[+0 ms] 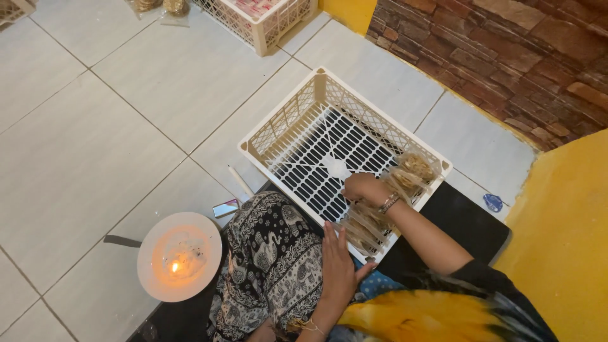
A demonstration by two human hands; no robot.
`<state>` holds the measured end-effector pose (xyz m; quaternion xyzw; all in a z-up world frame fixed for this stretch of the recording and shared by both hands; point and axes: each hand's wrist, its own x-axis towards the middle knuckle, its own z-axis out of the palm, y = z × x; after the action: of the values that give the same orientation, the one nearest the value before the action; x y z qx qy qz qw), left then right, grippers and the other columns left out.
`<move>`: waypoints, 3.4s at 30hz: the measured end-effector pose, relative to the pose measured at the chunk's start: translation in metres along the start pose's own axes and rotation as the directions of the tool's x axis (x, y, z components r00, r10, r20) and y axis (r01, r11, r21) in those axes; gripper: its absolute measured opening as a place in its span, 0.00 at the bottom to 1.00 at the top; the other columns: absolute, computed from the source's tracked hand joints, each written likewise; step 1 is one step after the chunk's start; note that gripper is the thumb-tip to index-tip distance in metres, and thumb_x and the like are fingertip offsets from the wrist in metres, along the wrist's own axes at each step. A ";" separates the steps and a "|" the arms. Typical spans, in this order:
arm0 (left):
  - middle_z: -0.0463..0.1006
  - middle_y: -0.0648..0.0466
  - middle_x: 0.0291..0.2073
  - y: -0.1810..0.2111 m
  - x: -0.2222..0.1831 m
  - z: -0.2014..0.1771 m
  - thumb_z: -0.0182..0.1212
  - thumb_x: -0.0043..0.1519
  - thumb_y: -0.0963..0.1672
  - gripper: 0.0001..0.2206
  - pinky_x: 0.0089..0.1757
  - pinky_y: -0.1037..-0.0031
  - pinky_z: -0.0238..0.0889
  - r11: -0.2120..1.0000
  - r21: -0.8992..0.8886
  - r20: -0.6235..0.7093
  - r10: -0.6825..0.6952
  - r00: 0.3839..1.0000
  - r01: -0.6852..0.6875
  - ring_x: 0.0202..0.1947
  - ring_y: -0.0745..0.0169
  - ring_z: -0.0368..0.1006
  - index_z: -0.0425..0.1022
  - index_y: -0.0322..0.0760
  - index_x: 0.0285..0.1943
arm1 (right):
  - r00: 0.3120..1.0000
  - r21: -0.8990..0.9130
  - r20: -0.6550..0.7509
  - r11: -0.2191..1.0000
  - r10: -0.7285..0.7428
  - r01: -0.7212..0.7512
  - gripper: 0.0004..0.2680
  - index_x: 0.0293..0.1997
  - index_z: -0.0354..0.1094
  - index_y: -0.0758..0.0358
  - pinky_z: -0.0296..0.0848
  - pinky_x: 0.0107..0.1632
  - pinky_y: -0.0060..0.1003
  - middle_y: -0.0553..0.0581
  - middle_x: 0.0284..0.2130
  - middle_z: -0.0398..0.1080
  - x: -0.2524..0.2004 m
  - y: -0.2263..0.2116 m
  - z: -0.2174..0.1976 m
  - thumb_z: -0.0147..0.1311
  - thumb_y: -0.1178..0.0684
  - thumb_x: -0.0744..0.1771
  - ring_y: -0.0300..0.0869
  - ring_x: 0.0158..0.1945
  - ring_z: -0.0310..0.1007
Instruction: Sealing small plastic bags of food by melting the plastic over a candle flame and placing them in a crate.
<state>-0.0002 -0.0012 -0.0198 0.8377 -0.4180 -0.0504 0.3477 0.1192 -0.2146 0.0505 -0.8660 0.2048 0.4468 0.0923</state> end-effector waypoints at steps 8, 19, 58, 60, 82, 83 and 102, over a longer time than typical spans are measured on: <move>0.23 0.28 0.75 -0.002 0.000 0.005 0.67 0.57 0.63 0.61 0.70 0.54 0.36 0.979 0.205 0.068 -0.025 0.997 0.010 0.77 0.31 0.26 0.21 0.28 0.78 | 0.948 -0.060 0.280 0.983 -0.150 0.173 0.17 0.54 0.68 0.69 0.73 0.47 0.35 0.58 0.48 0.71 -0.015 -0.036 0.031 0.40 0.43 0.72 0.43 0.44 0.72; 0.22 0.33 0.77 -0.004 0.000 0.007 0.73 0.55 0.60 0.62 0.70 0.54 0.35 0.999 0.047 -0.020 -0.002 1.000 0.003 0.78 0.34 0.25 0.19 0.32 0.78 | 0.903 0.114 0.136 0.912 -0.407 0.393 0.16 0.40 0.70 0.62 0.67 0.41 0.34 0.51 0.33 0.71 -0.012 -0.032 0.032 0.34 0.45 0.73 0.37 0.33 0.63; 0.37 0.29 0.76 0.017 0.007 -0.025 0.59 0.60 0.62 0.50 0.63 0.59 0.55 0.991 0.116 0.090 -0.076 0.993 0.066 0.77 0.35 0.33 0.39 0.28 0.80 | 0.984 -0.010 -0.112 0.990 -0.138 0.138 0.25 0.56 0.74 0.65 0.73 0.56 0.56 0.71 0.49 0.76 -0.021 0.039 0.036 0.34 0.34 0.70 0.60 0.53 0.77; 0.36 0.30 0.76 0.017 0.006 -0.025 0.59 0.60 0.61 0.50 0.64 0.59 0.54 0.994 0.078 0.109 -0.086 0.990 0.077 0.77 0.35 0.32 0.38 0.29 0.80 | 0.981 0.034 -0.100 0.985 -0.165 0.169 0.23 0.58 0.72 0.70 0.72 0.57 0.56 0.74 0.52 0.74 -0.045 0.026 0.026 0.37 0.38 0.70 0.64 0.55 0.75; 0.76 0.54 0.48 -0.013 -0.201 -0.291 0.48 0.69 0.48 0.15 0.39 0.72 0.70 0.742 -0.527 -0.687 -0.659 0.306 0.414 0.44 0.62 0.76 0.75 0.40 0.57 | 0.651 -0.211 0.057 0.628 -0.757 0.749 0.19 0.72 0.56 0.49 0.71 0.60 0.51 0.51 0.66 0.64 -0.144 -0.226 0.037 0.43 0.46 0.71 0.48 0.63 0.70; 0.77 0.52 0.48 -0.008 -0.219 -0.300 0.48 0.70 0.46 0.14 0.42 0.71 0.71 0.766 -0.457 -0.760 -0.600 0.249 0.452 0.45 0.60 0.76 0.75 0.38 0.57 | 0.645 -0.225 0.077 0.617 -0.761 0.754 0.18 0.72 0.56 0.47 0.71 0.59 0.51 0.50 0.66 0.64 -0.147 -0.236 0.043 0.44 0.46 0.71 0.47 0.60 0.72; 0.81 0.53 0.45 0.029 -0.394 -0.315 0.52 0.69 0.46 0.12 0.42 0.69 0.76 0.078 -0.533 -0.416 -0.891 -0.181 0.842 0.40 0.61 0.79 0.72 0.44 0.59 | 0.678 -0.478 0.402 0.490 -0.616 0.729 0.21 0.75 0.50 0.34 0.58 0.72 0.50 0.45 0.74 0.50 -0.090 -0.317 0.122 0.40 0.38 0.70 0.45 0.74 0.56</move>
<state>-0.1564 0.4468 0.1542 0.8254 0.4282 0.0206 0.3673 0.1216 0.1369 0.0457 -0.8136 -0.3141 0.4893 -0.0039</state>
